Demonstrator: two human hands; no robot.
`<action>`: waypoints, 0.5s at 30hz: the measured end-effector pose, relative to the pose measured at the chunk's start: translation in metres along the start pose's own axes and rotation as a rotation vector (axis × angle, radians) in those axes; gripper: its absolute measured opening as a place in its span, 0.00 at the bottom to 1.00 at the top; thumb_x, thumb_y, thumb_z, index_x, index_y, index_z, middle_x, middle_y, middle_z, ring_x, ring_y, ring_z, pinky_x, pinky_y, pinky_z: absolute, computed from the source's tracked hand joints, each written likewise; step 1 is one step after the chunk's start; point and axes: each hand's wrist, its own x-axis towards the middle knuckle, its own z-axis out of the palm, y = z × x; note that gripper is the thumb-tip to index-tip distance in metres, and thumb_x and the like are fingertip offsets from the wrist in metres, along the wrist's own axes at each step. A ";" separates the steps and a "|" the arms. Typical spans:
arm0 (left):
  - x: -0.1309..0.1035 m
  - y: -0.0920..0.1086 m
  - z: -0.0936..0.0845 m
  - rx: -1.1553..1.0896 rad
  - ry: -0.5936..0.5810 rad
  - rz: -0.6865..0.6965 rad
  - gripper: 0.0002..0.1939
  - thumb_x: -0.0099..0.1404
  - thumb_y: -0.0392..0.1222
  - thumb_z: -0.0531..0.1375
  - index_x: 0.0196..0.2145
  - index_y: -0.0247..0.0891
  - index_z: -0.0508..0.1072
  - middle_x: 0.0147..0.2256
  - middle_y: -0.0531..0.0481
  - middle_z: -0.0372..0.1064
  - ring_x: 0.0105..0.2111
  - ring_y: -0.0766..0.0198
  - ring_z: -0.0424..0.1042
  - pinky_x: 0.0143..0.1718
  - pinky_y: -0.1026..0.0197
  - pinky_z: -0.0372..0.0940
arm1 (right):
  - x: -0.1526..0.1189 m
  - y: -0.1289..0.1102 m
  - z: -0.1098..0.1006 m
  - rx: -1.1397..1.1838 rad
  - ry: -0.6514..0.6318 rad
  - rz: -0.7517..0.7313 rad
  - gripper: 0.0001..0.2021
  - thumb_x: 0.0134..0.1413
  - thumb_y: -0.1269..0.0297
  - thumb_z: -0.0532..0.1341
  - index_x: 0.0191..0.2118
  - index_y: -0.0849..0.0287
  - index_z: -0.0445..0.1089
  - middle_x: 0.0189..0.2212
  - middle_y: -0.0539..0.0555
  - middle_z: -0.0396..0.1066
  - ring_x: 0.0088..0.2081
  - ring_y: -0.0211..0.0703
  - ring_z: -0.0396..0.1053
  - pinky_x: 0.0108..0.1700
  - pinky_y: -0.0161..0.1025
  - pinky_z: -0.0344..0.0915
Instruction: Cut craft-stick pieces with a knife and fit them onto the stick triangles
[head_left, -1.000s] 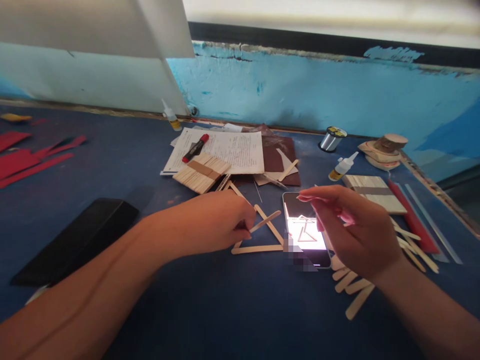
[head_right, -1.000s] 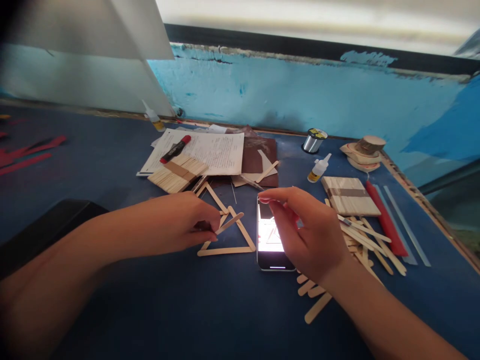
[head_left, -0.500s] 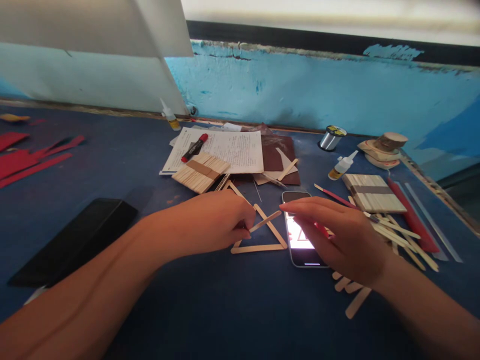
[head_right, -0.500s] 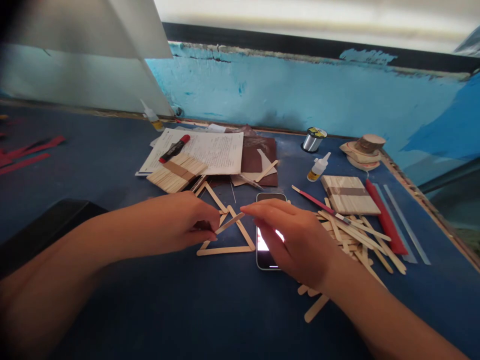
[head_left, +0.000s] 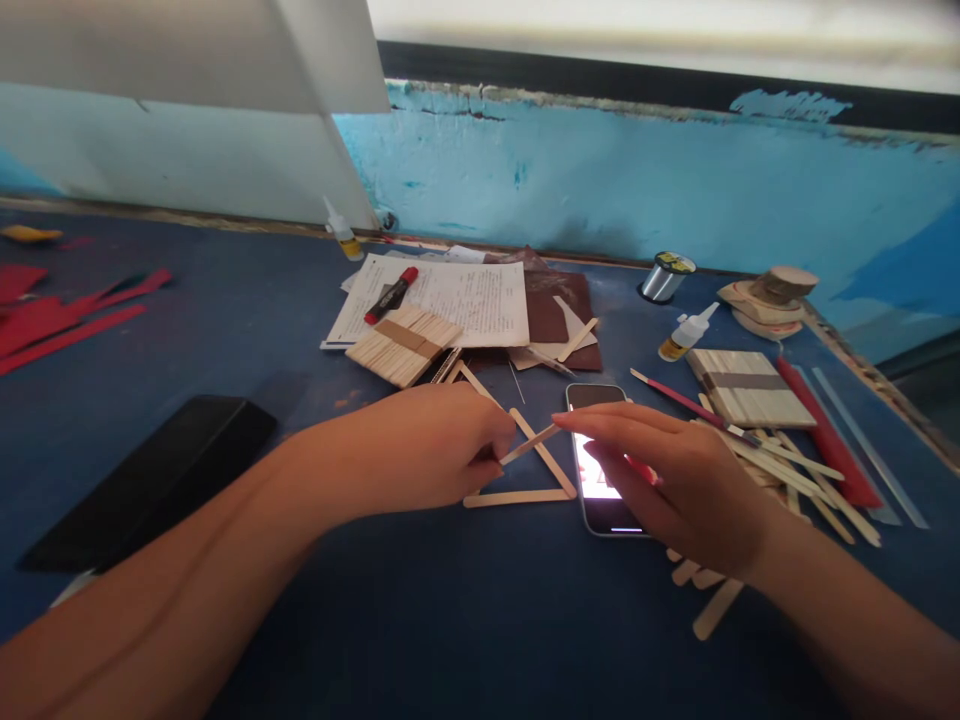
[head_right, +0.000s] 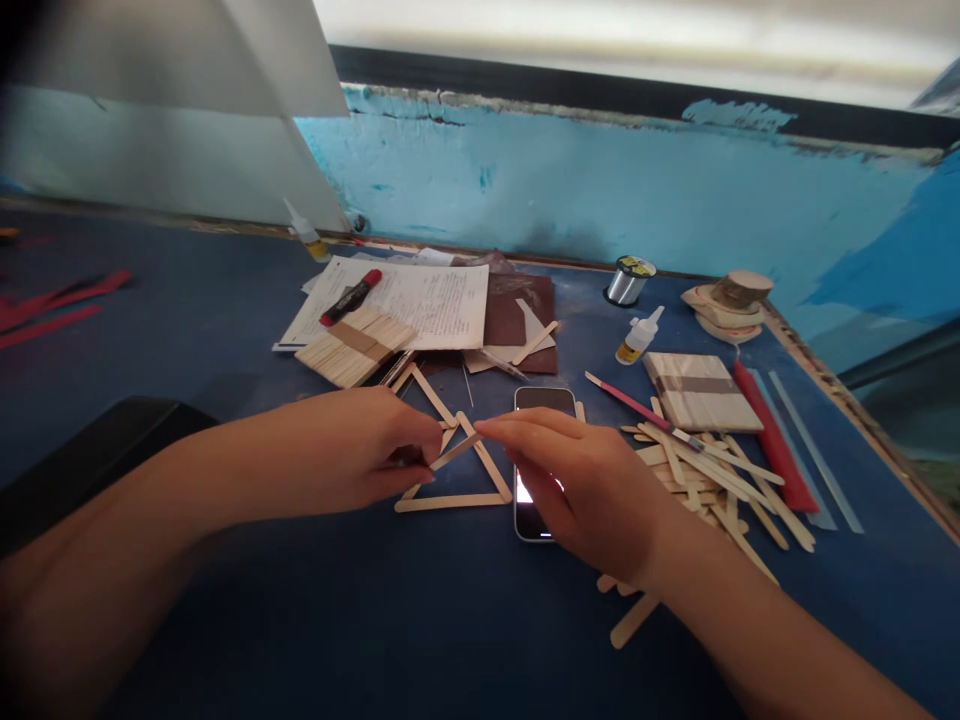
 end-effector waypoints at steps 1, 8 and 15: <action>0.000 0.001 0.000 0.006 0.015 0.007 0.08 0.63 0.36 0.58 0.30 0.43 0.76 0.25 0.57 0.72 0.23 0.67 0.68 0.23 0.63 0.54 | 0.000 0.000 0.000 -0.010 0.013 -0.001 0.23 0.65 0.78 0.54 0.62 0.55 0.68 0.55 0.54 0.76 0.52 0.43 0.76 0.51 0.38 0.74; 0.002 0.008 -0.004 -0.180 0.281 -0.051 0.08 0.68 0.45 0.59 0.35 0.41 0.75 0.28 0.55 0.74 0.25 0.66 0.70 0.24 0.63 0.58 | -0.004 0.018 -0.035 -0.239 0.273 0.177 0.16 0.66 0.68 0.59 0.56 0.52 0.73 0.45 0.55 0.81 0.35 0.47 0.79 0.34 0.43 0.74; 0.006 0.012 0.000 -0.441 0.475 -0.024 0.05 0.66 0.40 0.62 0.32 0.39 0.70 0.29 0.56 0.72 0.27 0.68 0.69 0.26 0.65 0.63 | -0.036 0.079 -0.082 -0.391 -0.100 0.524 0.09 0.59 0.58 0.66 0.44 0.52 0.80 0.28 0.56 0.81 0.22 0.47 0.75 0.21 0.39 0.62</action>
